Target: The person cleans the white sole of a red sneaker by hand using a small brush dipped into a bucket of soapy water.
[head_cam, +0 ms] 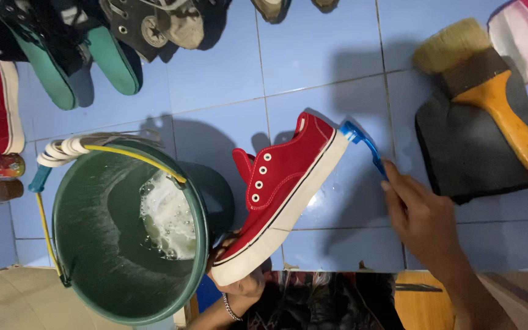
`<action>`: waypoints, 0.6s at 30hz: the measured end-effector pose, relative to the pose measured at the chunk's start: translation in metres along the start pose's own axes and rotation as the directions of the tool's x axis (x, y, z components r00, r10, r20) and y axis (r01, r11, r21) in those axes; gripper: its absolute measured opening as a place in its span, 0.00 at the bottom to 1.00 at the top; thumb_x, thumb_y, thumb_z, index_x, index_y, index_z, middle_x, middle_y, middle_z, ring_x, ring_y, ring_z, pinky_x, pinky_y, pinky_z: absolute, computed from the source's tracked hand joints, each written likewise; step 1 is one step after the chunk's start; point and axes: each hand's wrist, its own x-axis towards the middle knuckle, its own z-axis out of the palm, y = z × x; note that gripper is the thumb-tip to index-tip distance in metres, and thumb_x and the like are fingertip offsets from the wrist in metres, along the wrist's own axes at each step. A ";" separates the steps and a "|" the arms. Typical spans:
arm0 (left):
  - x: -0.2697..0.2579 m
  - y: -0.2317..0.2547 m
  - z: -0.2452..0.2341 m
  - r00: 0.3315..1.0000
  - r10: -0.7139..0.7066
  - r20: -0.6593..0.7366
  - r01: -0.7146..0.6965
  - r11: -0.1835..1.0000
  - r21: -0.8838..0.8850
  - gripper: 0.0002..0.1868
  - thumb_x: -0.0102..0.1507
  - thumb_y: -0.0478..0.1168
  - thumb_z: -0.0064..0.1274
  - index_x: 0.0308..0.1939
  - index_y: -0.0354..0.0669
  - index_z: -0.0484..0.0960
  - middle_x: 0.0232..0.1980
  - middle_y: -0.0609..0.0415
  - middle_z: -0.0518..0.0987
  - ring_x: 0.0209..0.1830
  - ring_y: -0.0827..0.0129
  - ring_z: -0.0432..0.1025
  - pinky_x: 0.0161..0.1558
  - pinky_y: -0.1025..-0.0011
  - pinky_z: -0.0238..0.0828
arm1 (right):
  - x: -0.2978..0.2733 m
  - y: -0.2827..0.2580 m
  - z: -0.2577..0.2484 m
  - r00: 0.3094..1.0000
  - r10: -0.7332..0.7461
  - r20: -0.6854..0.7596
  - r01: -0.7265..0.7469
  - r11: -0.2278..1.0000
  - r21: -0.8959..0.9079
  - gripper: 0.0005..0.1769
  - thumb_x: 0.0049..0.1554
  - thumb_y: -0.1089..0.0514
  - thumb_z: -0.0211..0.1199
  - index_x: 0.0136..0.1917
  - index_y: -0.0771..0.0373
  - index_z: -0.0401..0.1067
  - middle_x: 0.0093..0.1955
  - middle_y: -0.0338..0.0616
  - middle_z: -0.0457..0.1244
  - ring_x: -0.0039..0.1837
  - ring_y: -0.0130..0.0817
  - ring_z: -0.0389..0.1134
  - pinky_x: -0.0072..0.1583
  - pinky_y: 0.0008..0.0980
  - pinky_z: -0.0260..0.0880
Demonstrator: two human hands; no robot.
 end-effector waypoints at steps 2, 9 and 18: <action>0.005 0.005 0.003 1.000 0.019 0.017 -0.020 0.998 0.060 0.15 0.68 0.42 0.52 0.51 0.33 0.77 0.48 0.41 0.81 0.46 0.55 0.78 0.52 0.56 0.81 | -0.006 -0.004 0.002 0.999 -0.037 -0.002 0.037 0.992 0.117 0.22 0.64 0.59 0.56 0.70 0.67 0.70 0.68 0.52 0.68 0.58 0.39 0.74 0.55 0.38 0.71; -0.036 -0.058 -0.044 0.951 -0.307 0.027 0.307 0.935 -0.174 0.21 0.74 0.43 0.32 0.48 0.29 0.78 0.47 0.39 0.81 0.46 0.52 0.77 0.56 0.60 0.78 | 0.011 -0.010 0.001 1.000 0.005 -0.004 -0.005 0.998 0.068 0.22 0.66 0.63 0.56 0.71 0.71 0.69 0.44 0.48 0.68 0.39 0.36 0.67 0.44 0.37 0.65; 0.014 0.005 0.002 0.992 0.019 0.124 -0.027 0.998 0.059 0.11 0.66 0.39 0.51 0.36 0.32 0.76 0.37 0.43 0.80 0.37 0.56 0.78 0.47 0.57 0.80 | 0.001 -0.019 -0.001 0.997 -0.083 0.001 0.083 0.994 0.073 0.25 0.64 0.62 0.57 0.73 0.62 0.68 0.48 0.38 0.72 0.41 0.28 0.72 0.37 0.35 0.67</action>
